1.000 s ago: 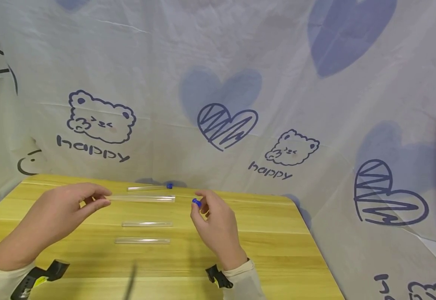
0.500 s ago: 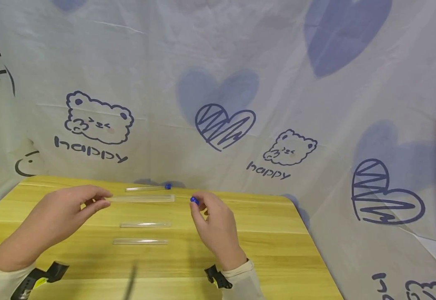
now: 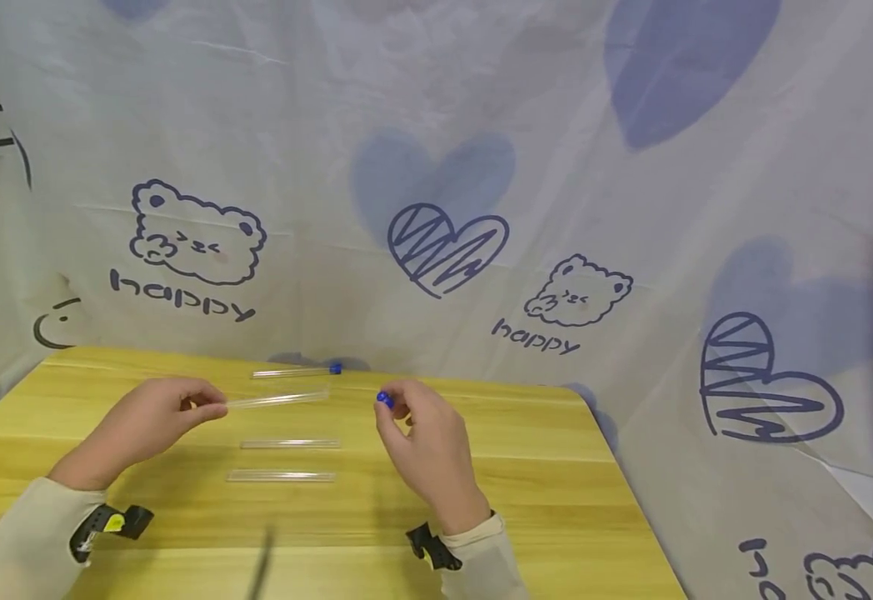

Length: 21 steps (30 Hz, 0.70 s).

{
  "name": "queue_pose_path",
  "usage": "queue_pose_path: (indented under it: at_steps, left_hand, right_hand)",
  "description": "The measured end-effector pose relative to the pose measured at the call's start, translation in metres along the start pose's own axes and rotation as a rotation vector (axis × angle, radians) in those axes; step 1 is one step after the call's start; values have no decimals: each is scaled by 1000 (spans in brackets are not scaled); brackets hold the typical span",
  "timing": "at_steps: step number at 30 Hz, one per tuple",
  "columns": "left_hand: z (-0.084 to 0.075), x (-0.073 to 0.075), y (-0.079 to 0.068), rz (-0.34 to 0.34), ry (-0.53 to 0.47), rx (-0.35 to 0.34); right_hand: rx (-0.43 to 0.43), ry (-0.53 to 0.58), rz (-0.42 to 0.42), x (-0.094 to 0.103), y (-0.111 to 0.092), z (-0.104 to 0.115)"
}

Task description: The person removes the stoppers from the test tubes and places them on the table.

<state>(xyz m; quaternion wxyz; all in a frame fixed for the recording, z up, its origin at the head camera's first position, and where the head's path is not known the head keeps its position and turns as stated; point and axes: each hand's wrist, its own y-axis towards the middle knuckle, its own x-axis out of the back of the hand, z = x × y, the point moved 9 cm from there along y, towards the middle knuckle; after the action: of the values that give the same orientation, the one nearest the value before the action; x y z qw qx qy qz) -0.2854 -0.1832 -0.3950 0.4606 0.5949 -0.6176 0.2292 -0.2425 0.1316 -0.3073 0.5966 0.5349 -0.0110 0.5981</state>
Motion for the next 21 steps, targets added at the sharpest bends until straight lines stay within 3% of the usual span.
queue_pose_path:
  at_steps: [3, 6, 14, 21]
  left_hand:
    - [24, -24, 4, 44, -5, 34]
    - [34, -38, 5, 47, 13, 29]
    - [36, -53, 13, 41, 48, 7]
    - [32, -72, 20, 88, 94, -65]
  right_hand:
    - [3, -5, 17, -2, 1, 2]
    - [-4, -16, 28, -4, 2, 2]
    - [-19, -15, 55, -9, 3, 0]
    - [-22, -44, 61, -10, 0, -2]
